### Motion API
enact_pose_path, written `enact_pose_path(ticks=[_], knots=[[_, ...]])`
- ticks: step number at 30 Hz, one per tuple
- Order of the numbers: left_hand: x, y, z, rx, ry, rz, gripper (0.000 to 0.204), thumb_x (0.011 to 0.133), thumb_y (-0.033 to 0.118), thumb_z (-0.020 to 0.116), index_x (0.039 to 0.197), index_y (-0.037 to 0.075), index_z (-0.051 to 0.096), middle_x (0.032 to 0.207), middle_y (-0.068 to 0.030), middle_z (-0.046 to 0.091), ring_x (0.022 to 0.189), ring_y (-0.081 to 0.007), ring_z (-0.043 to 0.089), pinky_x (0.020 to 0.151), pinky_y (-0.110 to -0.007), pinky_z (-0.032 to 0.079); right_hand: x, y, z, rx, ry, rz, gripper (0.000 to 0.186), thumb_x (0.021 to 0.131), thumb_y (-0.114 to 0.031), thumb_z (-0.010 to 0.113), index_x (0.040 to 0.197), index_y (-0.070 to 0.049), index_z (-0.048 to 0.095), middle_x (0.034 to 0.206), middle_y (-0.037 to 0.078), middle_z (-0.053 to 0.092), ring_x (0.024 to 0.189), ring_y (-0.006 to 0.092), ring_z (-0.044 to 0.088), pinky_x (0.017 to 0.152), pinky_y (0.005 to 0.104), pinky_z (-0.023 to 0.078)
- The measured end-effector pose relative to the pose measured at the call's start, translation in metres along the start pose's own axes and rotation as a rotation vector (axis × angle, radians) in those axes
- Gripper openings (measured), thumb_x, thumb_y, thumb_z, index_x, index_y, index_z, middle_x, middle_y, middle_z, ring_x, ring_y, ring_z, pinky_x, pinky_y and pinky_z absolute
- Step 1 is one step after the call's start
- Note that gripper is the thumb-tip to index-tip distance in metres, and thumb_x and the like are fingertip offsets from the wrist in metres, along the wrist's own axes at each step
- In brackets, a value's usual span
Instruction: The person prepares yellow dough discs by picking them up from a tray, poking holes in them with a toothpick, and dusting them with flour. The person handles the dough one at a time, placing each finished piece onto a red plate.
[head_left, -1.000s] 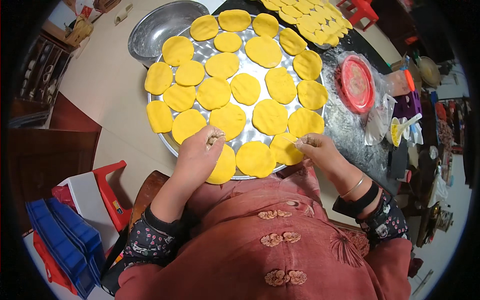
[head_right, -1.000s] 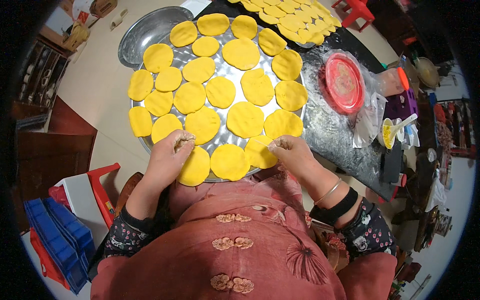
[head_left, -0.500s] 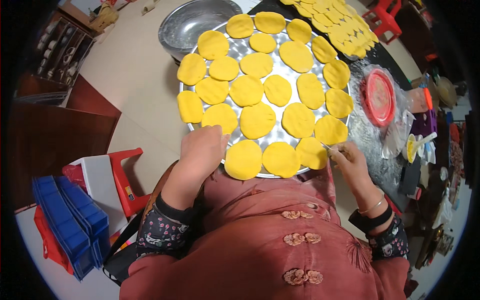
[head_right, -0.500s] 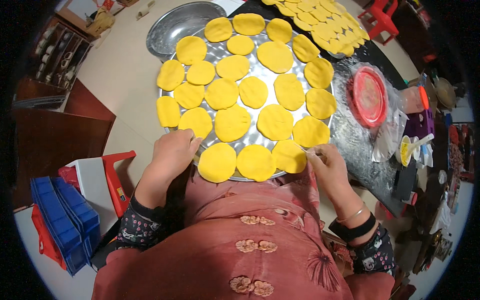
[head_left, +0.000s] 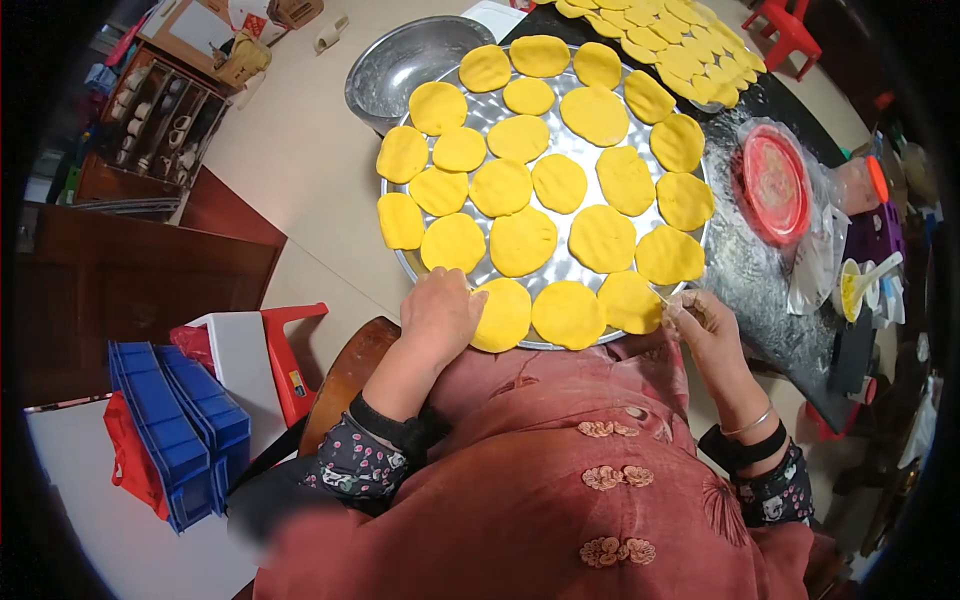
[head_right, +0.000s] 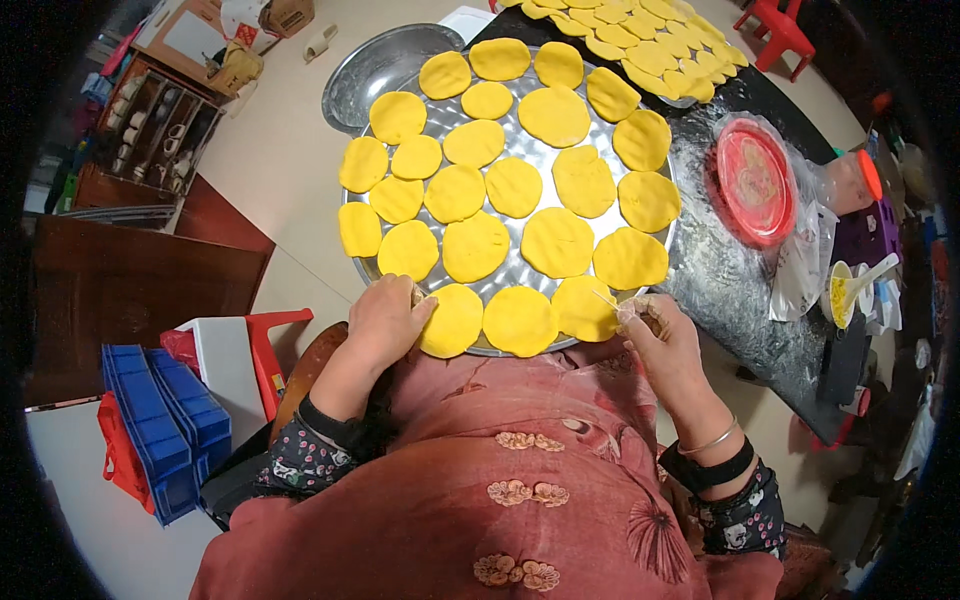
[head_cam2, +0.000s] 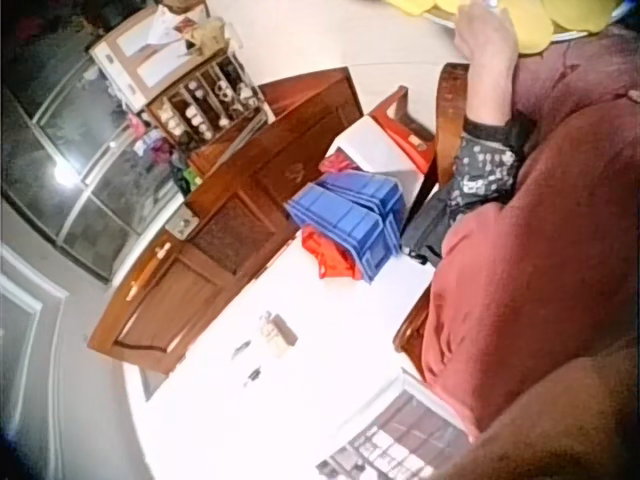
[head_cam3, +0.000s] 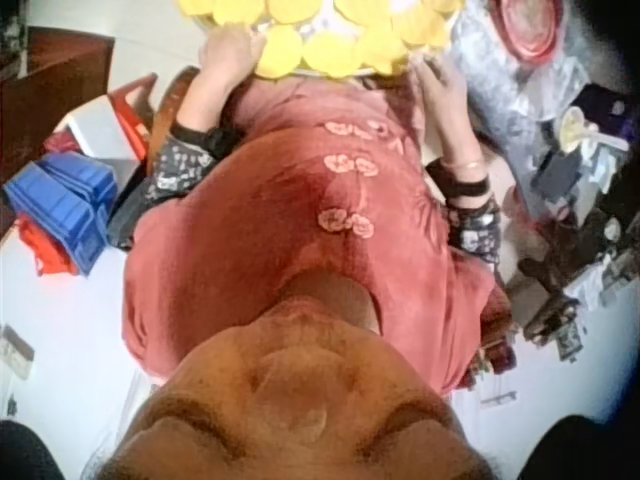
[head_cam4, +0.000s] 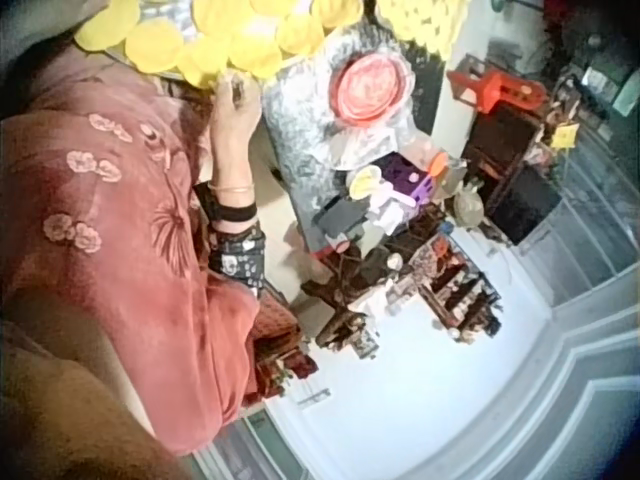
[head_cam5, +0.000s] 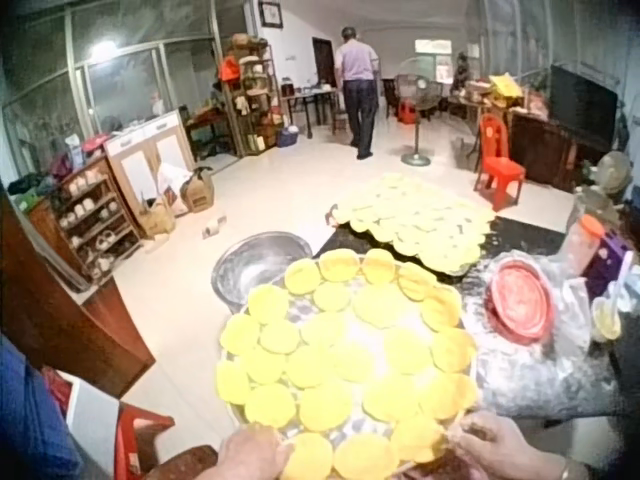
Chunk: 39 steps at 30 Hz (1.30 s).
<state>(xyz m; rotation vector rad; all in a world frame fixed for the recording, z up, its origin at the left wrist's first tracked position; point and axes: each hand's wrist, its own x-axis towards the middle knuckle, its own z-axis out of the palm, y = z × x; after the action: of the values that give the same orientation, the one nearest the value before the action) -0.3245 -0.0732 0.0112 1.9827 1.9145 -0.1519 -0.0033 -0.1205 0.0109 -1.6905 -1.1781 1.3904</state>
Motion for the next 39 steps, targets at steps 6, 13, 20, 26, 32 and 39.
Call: enact_pose_path(ticks=[6,13,20,26,32,39], knots=[[0.006,-0.004,0.012,-0.206,0.052,-0.121,0.035,0.081,0.034,0.064,0.095,0.001,0.062,0.089,-0.0189,0.066,0.086,-0.0342,0.063,0.076,-0.041,0.049,-0.007,0.004,-0.008,0.131,-0.034,0.046,0.013,0.088,-0.013,0.056,0.096,-0.002,0.06,0.085,0.001,0.06,0.074,0.0076,0.055,0.066,0.0221,0.045],[0.02,0.002,-0.003,-0.088,-0.22,-0.144,0.039,0.078,0.037,0.066,0.098,0.003,0.062,0.098,-0.0178,0.065,0.093,-0.0343,0.062,0.079,-0.042,0.049,-0.016,0.007,-0.023,0.244,0.016,0.031,0.011,0.088,-0.012,0.056,0.094,-0.003,0.059,0.085,0.001,0.059,0.074,0.0083,0.055,0.067,0.0226,0.045],[0.022,0.013,0.003,-0.056,-0.18,-0.148,0.037,0.075,0.03,0.069,0.097,0.002,0.062,0.094,-0.0162,0.066,0.091,-0.0326,0.063,0.078,-0.04,0.05,-0.022,0.01,-0.03,0.322,0.059,0.053,0.011,0.088,-0.012,0.056,0.094,-0.003,0.059,0.083,0.001,0.058,0.072,0.0085,0.054,0.066,0.0231,0.044],[0.015,0.015,0.011,-0.74,-0.04,-0.277,0.031,0.073,0.014,0.074,0.095,-0.003,0.061,0.087,-0.0108,0.065,0.082,-0.0209,0.063,0.072,-0.032,0.051,-0.022,0.017,-0.036,0.346,0.069,0.059,0.012,0.089,-0.013,0.056,0.094,-0.002,0.059,0.082,0.001,0.058,0.072,0.0086,0.054,0.066,0.023,0.044],[0.016,0.013,0.009,-1.11,-0.322,-0.45,0.022,0.078,0.007,0.071,0.096,-0.003,0.062,0.089,-0.01,0.065,0.078,-0.0188,0.064,0.071,-0.031,0.052,-0.021,0.018,-0.036,0.365,0.045,0.071,0.013,0.088,-0.013,0.057,0.095,-0.002,0.059,0.086,0.0,0.059,0.075,0.0085,0.055,0.068,0.023,0.046],[0.02,0.019,0.003,-1.227,-0.516,-0.422,0.025,0.079,0.006,0.069,0.101,-0.004,0.061,0.093,-0.0105,0.066,0.08,-0.0202,0.065,0.072,-0.032,0.053,-0.024,0.02,-0.038,0.373,0.047,0.061,0.014,0.089,-0.014,0.057,0.095,-0.002,0.06,0.086,0.0,0.059,0.075,0.0082,0.055,0.069,0.0225,0.046]])
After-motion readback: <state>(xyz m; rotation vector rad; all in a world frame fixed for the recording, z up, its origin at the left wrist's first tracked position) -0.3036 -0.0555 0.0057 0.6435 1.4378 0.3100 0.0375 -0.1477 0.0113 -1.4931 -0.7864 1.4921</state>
